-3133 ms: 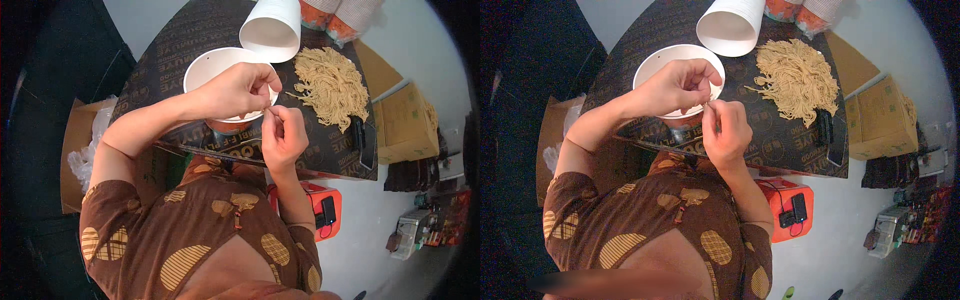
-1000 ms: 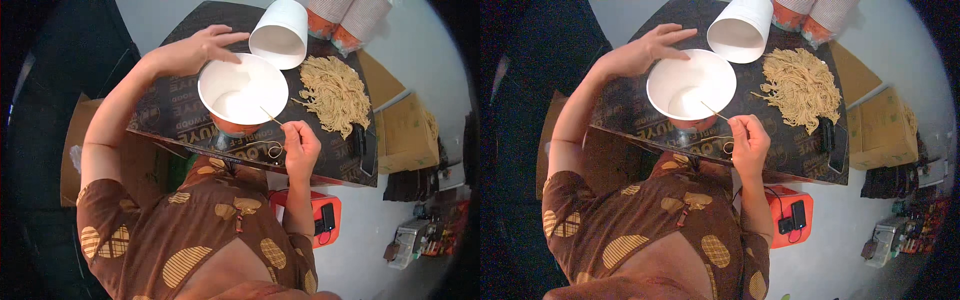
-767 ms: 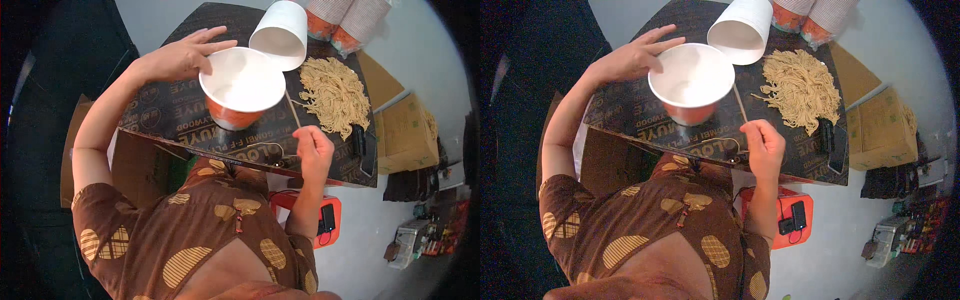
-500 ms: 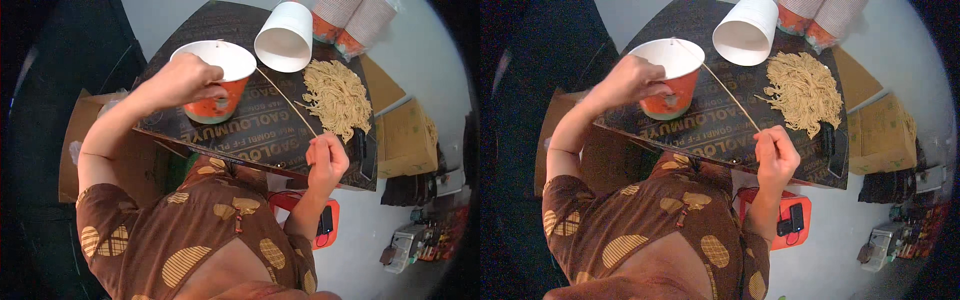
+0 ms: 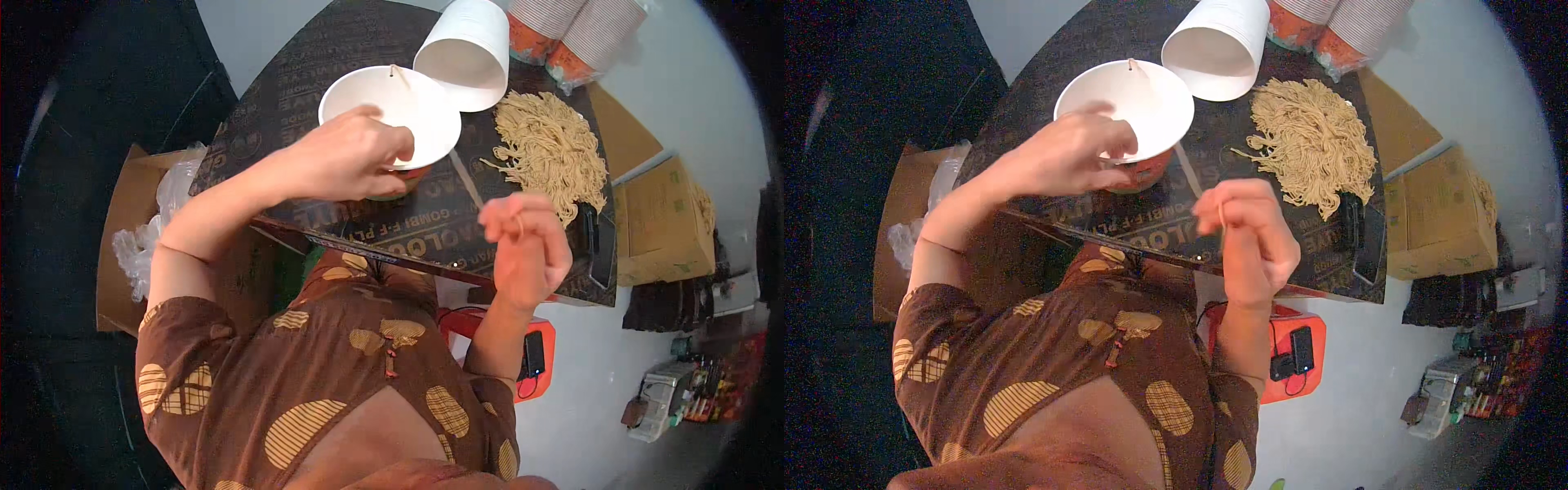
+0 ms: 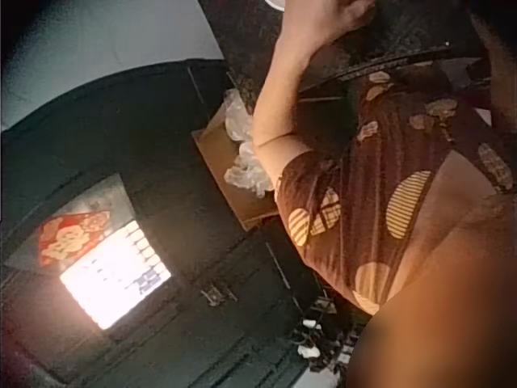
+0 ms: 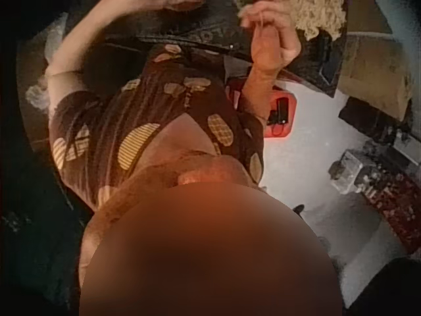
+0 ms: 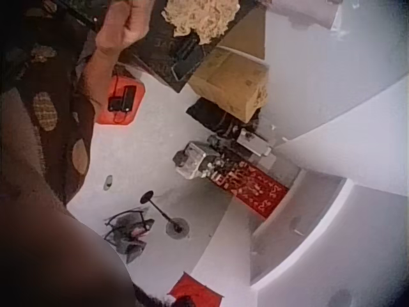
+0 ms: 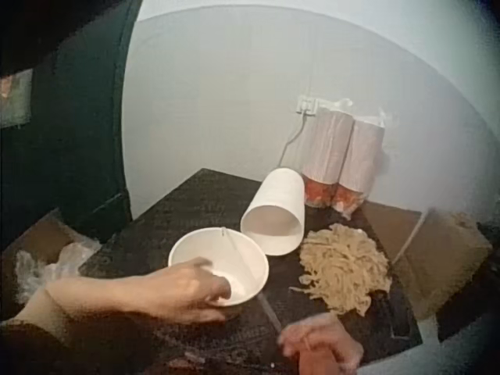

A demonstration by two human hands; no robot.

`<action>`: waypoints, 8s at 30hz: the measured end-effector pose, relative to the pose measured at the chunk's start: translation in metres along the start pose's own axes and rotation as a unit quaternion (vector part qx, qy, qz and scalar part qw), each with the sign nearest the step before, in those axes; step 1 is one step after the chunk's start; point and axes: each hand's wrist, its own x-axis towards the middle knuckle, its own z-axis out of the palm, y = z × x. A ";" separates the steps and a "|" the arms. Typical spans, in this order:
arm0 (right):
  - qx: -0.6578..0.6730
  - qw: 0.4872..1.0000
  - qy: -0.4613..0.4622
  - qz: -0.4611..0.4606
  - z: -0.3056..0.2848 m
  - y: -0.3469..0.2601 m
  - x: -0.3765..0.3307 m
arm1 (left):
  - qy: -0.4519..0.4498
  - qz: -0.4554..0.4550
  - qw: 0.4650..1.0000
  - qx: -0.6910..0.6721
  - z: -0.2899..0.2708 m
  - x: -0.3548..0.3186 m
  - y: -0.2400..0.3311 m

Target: Unwrapping stacks of paper buckets and applying rubber bands to individual buckets for packaging.

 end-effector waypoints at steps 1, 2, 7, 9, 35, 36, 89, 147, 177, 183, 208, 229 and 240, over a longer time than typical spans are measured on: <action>-0.075 0.996 0.043 0.027 0.002 -0.002 -0.001 | 0.023 0.053 0.998 0.036 -0.005 -0.003 -0.001; -0.132 0.990 0.055 -0.012 0.000 0.005 -0.001 | 0.046 0.106 0.991 0.071 -0.009 -0.007 -0.002; -0.285 0.955 0.073 0.034 0.010 0.011 -0.007 | -0.038 -0.018 0.999 0.014 -0.016 -0.019 -0.017; -0.236 0.960 0.121 0.085 0.022 0.016 -0.010 | 0.004 -0.017 1.000 -0.008 -0.008 -0.020 -0.017; -0.380 0.925 -0.023 0.005 0.016 0.026 -0.017 | 0.192 0.084 0.976 0.064 0.037 -0.031 0.044; -0.403 0.915 -0.037 0.001 0.015 0.026 -0.016 | 0.186 0.082 0.978 0.052 0.035 -0.031 0.044; -0.542 0.826 0.052 -0.144 0.033 0.085 -0.012 | 0.052 0.034 0.996 0.064 -0.007 0.000 0.001; -0.437 0.897 -0.058 0.020 -0.001 0.033 0.032 | -0.162 -0.149 0.828 -0.515 0.010 0.034 -0.007; -0.551 0.824 -0.002 -0.131 0.034 0.041 0.002 | -0.153 -0.157 0.832 -0.511 0.014 0.044 -0.003; -0.523 0.847 -0.037 -0.083 0.017 0.042 0.004 | -0.164 -0.156 0.839 -0.494 0.011 0.042 -0.002; -0.507 0.857 -0.080 0.029 0.014 0.036 0.012 | 0.035 0.080 0.989 -0.116 0.022 0.014 0.023; -0.384 0.919 -0.051 0.071 0.009 0.048 0.009 | 0.096 0.121 0.978 -0.139 0.025 0.014 0.021; -0.405 0.907 -0.080 0.085 0.009 0.040 0.015 | 0.063 0.096 0.985 -0.130 0.022 0.011 0.025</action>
